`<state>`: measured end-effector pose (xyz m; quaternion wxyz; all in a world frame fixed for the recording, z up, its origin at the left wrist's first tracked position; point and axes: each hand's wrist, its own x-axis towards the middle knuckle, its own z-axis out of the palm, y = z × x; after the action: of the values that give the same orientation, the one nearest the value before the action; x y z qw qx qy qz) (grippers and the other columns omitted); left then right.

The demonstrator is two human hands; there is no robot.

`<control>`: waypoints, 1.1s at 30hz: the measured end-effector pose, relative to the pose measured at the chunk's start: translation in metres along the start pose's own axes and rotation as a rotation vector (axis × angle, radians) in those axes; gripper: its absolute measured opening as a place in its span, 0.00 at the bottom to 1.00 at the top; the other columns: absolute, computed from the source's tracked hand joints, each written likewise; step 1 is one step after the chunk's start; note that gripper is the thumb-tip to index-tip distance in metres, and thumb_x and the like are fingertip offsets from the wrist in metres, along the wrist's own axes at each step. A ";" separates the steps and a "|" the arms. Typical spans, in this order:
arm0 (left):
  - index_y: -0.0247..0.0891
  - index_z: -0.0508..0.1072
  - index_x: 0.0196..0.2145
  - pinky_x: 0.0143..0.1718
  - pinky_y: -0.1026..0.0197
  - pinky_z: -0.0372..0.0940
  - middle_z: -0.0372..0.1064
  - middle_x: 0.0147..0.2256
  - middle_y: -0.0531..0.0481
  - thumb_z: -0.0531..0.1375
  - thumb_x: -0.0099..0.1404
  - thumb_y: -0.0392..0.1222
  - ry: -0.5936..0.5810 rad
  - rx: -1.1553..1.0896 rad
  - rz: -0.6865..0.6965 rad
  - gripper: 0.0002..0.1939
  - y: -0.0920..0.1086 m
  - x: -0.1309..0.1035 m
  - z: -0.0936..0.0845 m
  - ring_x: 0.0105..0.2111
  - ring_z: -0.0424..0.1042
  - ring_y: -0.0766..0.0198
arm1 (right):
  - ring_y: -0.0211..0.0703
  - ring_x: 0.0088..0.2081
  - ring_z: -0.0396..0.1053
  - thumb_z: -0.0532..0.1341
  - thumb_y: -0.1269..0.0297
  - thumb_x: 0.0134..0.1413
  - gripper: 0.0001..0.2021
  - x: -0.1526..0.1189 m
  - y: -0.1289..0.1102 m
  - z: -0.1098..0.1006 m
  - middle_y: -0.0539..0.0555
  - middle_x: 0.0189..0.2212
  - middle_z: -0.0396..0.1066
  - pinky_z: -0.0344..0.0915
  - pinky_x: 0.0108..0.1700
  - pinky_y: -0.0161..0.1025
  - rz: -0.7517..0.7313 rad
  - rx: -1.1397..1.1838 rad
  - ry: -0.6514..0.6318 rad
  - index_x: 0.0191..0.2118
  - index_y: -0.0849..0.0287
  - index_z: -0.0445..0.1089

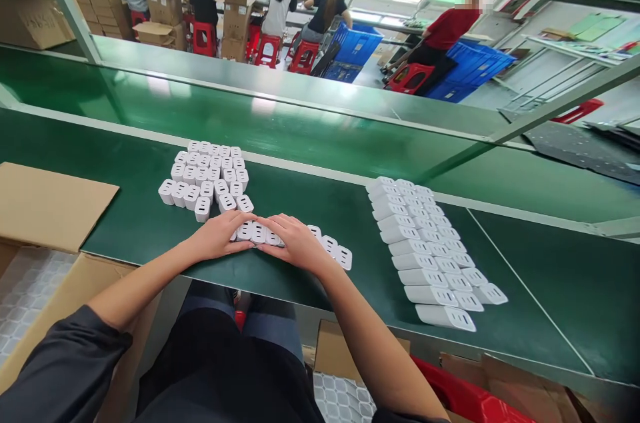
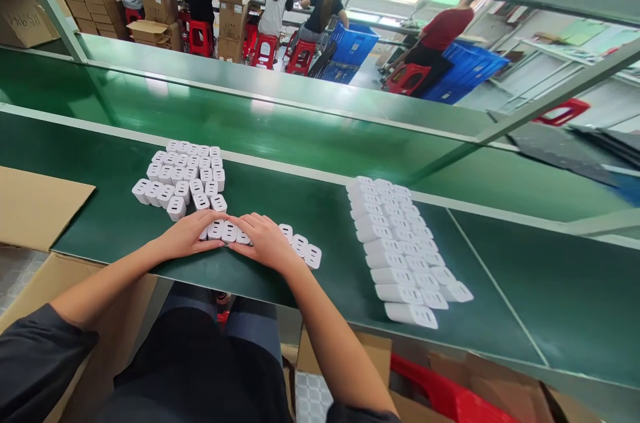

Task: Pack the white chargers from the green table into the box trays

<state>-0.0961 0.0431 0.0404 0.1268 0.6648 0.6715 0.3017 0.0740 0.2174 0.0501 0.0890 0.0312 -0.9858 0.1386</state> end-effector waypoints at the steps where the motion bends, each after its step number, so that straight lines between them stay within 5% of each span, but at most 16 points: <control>1: 0.42 0.61 0.59 0.53 0.50 0.67 0.68 0.53 0.42 0.59 0.69 0.51 -0.024 -0.008 0.006 0.25 -0.001 0.005 -0.001 0.53 0.69 0.53 | 0.52 0.46 0.71 0.60 0.54 0.64 0.26 -0.001 0.003 -0.001 0.60 0.48 0.74 0.68 0.48 0.49 0.008 -0.001 -0.004 0.63 0.60 0.62; 8: 0.37 0.59 0.60 0.55 0.47 0.65 0.66 0.56 0.37 0.61 0.66 0.52 -0.249 -0.024 0.032 0.29 -0.013 0.034 -0.015 0.56 0.68 0.48 | 0.54 0.49 0.72 0.63 0.48 0.60 0.31 0.008 0.021 -0.026 0.60 0.50 0.74 0.69 0.49 0.52 0.047 0.021 -0.197 0.63 0.58 0.61; 11: 0.39 0.56 0.61 0.55 0.50 0.66 0.66 0.56 0.40 0.63 0.64 0.52 -0.262 -0.107 0.021 0.34 -0.013 0.035 -0.021 0.55 0.68 0.50 | 0.54 0.47 0.73 0.65 0.44 0.56 0.36 0.010 0.021 -0.037 0.59 0.48 0.75 0.69 0.48 0.51 0.057 0.047 -0.238 0.64 0.58 0.60; 21: 0.42 0.45 0.67 0.63 0.54 0.59 0.53 0.66 0.41 0.59 0.64 0.36 -0.389 -0.200 0.016 0.38 -0.003 0.027 -0.045 0.65 0.58 0.55 | 0.53 0.48 0.72 0.60 0.49 0.64 0.31 -0.003 0.001 -0.023 0.63 0.52 0.73 0.67 0.48 0.49 -0.022 -0.192 0.091 0.63 0.67 0.60; 33: 0.39 0.51 0.63 0.59 0.57 0.64 0.62 0.60 0.39 0.57 0.65 0.33 -0.302 -0.209 0.099 0.31 -0.013 0.028 -0.034 0.60 0.65 0.57 | 0.47 0.41 0.73 0.59 0.56 0.66 0.20 0.001 0.001 -0.013 0.58 0.44 0.77 0.67 0.42 0.45 -0.097 -0.163 0.176 0.55 0.66 0.68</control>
<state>-0.1281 0.0635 0.0664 0.2799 0.7178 0.5764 0.2724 0.0748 0.2216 0.0621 0.1838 0.0593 -0.9796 0.0558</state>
